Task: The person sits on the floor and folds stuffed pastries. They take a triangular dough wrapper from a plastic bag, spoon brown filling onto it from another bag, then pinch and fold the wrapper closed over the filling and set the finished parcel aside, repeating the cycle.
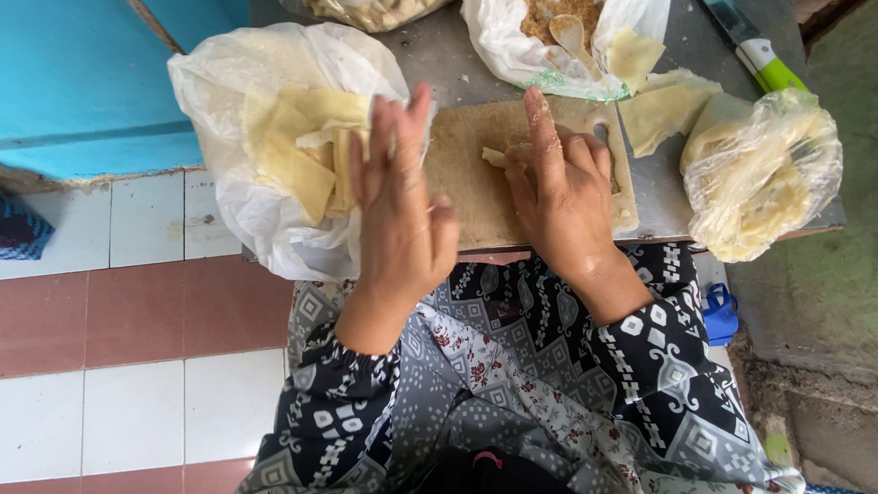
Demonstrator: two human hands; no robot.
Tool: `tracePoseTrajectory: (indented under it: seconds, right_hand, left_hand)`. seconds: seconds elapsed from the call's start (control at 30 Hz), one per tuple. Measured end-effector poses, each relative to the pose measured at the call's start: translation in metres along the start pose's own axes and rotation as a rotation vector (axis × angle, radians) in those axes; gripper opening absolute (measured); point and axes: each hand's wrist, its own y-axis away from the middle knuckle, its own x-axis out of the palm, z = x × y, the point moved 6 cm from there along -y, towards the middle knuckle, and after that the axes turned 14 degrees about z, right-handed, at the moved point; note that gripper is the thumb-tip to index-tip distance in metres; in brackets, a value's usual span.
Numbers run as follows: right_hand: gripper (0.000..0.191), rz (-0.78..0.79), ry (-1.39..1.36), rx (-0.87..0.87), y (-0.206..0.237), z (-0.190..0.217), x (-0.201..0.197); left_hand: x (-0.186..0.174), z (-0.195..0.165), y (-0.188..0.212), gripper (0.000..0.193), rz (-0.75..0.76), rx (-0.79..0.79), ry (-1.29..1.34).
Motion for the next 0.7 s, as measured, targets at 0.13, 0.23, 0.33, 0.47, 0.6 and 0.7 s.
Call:
tracePoseTrajectory:
  seconds: [0.13, 0.23, 0.33, 0.47, 0.6, 0.7]
  right_hand:
    - [0.090, 0.042, -0.090, 0.051, -0.014, -0.002, 0.004]
    - [0.094, 0.078, -0.134, 0.040, -0.023, -0.002, 0.004]
    - [0.093, 0.135, -0.130, -0.001, -0.026, 0.001, 0.004]
    - [0.088, 0.168, -0.092, -0.115, -0.022, 0.017, 0.006]
    - [0.083, 0.168, -0.066, -0.127, -0.018, 0.033, 0.006]
    - [0.079, 0.150, -0.059, -0.088, -0.016, 0.040, 0.007]
  left_hand:
    - [-0.030, 0.010, 0.020, 0.083, -0.177, -0.040, 0.111]
    - [-0.037, 0.019, 0.020, 0.083, -0.233, -0.047, 0.176]
    - [-0.045, 0.031, 0.018, 0.078, -0.361, -0.033, 0.310]
    - [-0.067, 0.046, 0.036, 0.074, -0.501, -0.088, 0.342]
    - [-0.080, 0.059, 0.044, 0.068, -0.581, -0.124, 0.433]
    - [-0.081, 0.062, 0.045, 0.068, -0.593, -0.116, 0.463]
